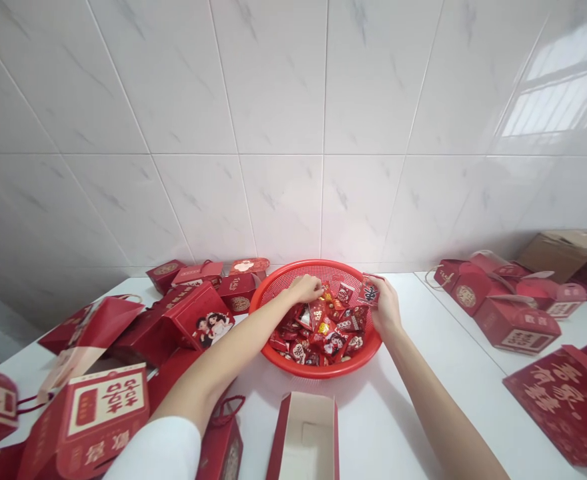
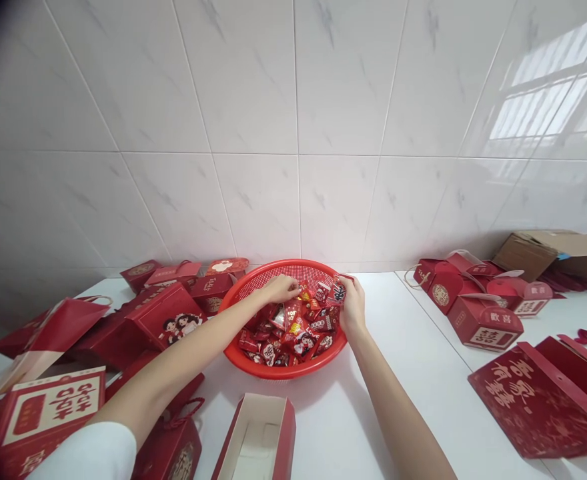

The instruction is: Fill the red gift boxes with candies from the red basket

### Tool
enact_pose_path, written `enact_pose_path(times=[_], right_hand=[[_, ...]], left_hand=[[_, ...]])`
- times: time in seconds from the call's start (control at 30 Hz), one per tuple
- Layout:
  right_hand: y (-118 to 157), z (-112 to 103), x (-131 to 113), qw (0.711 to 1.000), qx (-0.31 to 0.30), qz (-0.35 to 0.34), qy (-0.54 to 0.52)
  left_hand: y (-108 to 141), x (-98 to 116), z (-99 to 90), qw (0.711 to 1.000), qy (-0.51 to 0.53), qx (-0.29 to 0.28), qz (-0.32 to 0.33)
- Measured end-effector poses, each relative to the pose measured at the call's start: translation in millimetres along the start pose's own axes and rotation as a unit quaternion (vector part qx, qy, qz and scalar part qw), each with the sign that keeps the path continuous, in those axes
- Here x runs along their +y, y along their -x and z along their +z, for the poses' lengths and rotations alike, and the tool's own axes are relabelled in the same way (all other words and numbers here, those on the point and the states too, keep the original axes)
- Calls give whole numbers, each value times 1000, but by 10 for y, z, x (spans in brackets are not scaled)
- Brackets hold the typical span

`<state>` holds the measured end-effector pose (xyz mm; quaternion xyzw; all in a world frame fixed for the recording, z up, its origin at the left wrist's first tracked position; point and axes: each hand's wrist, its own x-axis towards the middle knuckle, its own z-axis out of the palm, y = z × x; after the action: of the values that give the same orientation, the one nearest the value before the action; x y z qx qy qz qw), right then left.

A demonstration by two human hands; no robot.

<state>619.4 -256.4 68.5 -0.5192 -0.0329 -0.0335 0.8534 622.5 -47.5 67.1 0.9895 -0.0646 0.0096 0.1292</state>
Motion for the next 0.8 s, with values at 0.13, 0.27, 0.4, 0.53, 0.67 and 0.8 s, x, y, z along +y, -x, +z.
enact_pose_path(times=[0.13, 0.27, 0.4, 0.53, 0.67, 0.8], right_hand=[[-9, -5, 13, 1000, 3, 3, -1], [22, 25, -17, 1000, 14, 19, -15], [49, 41, -47, 1000, 7, 22, -2], [57, 45, -50, 1000, 1, 31, -4], [61, 48, -51, 1000, -2, 26, -7], [66, 46, -65, 999, -4, 39, -13]], left_hand=[[-15, 124, 48, 995, 17, -8, 96], [-83, 260, 195, 978, -22, -90, 187], [-99, 251, 253, 980, -50, -122, 152], [-69, 199, 275, 978, -49, -139, 150], [-73, 212, 323, 983, 14, -107, 146], [-133, 200, 247, 984, 123, -50, 115]])
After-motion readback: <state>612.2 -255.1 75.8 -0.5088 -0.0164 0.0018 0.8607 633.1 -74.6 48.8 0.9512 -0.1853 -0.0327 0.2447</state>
